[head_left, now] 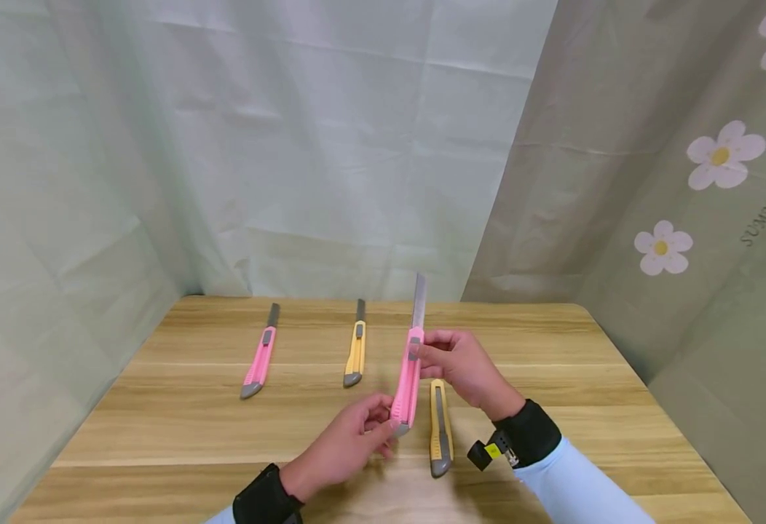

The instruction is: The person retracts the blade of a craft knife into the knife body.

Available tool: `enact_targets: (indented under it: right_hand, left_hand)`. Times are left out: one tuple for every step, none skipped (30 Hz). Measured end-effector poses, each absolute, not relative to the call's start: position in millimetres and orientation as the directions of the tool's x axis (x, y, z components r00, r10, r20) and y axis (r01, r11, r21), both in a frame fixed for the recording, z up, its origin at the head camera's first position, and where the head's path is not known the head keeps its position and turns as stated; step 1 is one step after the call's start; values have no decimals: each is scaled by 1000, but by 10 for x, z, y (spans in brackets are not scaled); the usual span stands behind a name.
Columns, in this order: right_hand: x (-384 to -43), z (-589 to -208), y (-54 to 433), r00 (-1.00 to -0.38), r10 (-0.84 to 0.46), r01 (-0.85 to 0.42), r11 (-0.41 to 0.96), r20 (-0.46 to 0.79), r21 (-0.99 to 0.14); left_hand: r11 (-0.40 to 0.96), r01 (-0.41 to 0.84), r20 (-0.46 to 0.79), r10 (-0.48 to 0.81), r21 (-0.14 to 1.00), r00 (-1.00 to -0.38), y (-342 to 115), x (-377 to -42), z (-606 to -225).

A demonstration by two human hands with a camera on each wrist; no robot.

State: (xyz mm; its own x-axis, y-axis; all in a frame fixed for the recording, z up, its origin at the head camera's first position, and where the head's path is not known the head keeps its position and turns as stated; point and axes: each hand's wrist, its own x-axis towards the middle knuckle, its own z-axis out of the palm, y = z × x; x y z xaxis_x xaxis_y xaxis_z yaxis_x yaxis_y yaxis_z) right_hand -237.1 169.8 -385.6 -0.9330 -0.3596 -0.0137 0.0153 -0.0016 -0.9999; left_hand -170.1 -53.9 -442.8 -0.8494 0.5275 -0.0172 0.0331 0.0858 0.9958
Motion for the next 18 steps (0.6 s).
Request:
enact_targets:
  right_hand:
    - [-2361,-3870,1695,-932,-361,25,-11,-19,-1000]
    - [-2351,-3883,1689,-933,-359,34,-18,-25,-999]
    - [-2343,-3899,1681,-935,-354,39,-26,-27,-999]
    - [-2331,-3909,1680,-936,-351,40,-30,-26,-999]
    - [-2326,-3923,1674,-938,-345,41,-34,-27,-999]
    - [-2319,-3933,1665,-940,-340,38,-39,-23,-999]
    - [-2313,-3943,1653,-943,-331,36,-46,-19,-998]
    - [-2309,-3955,1640,-946,-323,32,-52,-14,-998]
    - [-2307,-3967,1629,-949,-316,26,-56,-8,-998]
    - [-2306,-3979,1616,-952,-306,25,-62,-5,-998]
    - [-2306,-3991,1606,-955,-296,20,-64,0,-998]
    - [-2305,-4000,1596,-959,-282,18,-65,1,-998]
    - [-2304,-4007,1588,-963,-270,18,-63,-1,-998]
    - [-2301,-4013,1580,-966,-257,19,-59,-3,-998]
    - [-2298,-4016,1573,-969,-246,18,-50,-5,-999]
    - [-2293,-4014,1565,-972,-235,18,-42,-8,-999]
    - [-2288,-4011,1560,-974,-227,15,-30,-8,-999]
    - [-2282,-4007,1555,-976,-218,13,-21,-8,-1000]
  left_hand:
    - [63,18,-18,533,998,-846,-538,-1681,-4428]
    - [48,9,-18,536,999,-844,-536,-1663,-4429]
    - [31,1,-16,539,1000,-842,-534,-1647,-4432]
    - [20,-7,-16,541,1000,-841,-525,-1635,-4434]
    - [8,-13,-16,541,1000,-841,-517,-1624,-4436]
    - [-2,-19,-15,539,1000,-842,-510,-1616,-4439]
    - [-9,-22,-14,535,1000,-845,-504,-1609,-4441]
    - [-17,-24,-12,529,1000,-848,-499,-1604,-4444]
    - [-26,-27,-10,524,999,-852,-495,-1599,-4448]
    - [-30,-30,-10,518,999,-855,-492,-1595,-4450]
    - [-37,-32,-8,514,999,-858,-487,-1595,-4454]
    - [-44,-35,-8,512,998,-859,-484,-1595,-4457]
    - [-50,-39,-8,511,998,-860,-479,-1596,-4461]
    - [-53,-40,-7,512,998,-859,-475,-1596,-4465]
    - [-55,-41,-6,513,998,-859,-471,-1596,-4468]
    - [-56,-40,-6,514,998,-858,-468,-1597,-4471]
    - [-58,-41,-6,515,997,-857,-464,-1598,-4472]
    - [-57,-41,-6,517,998,-856,-461,-1599,-4472]
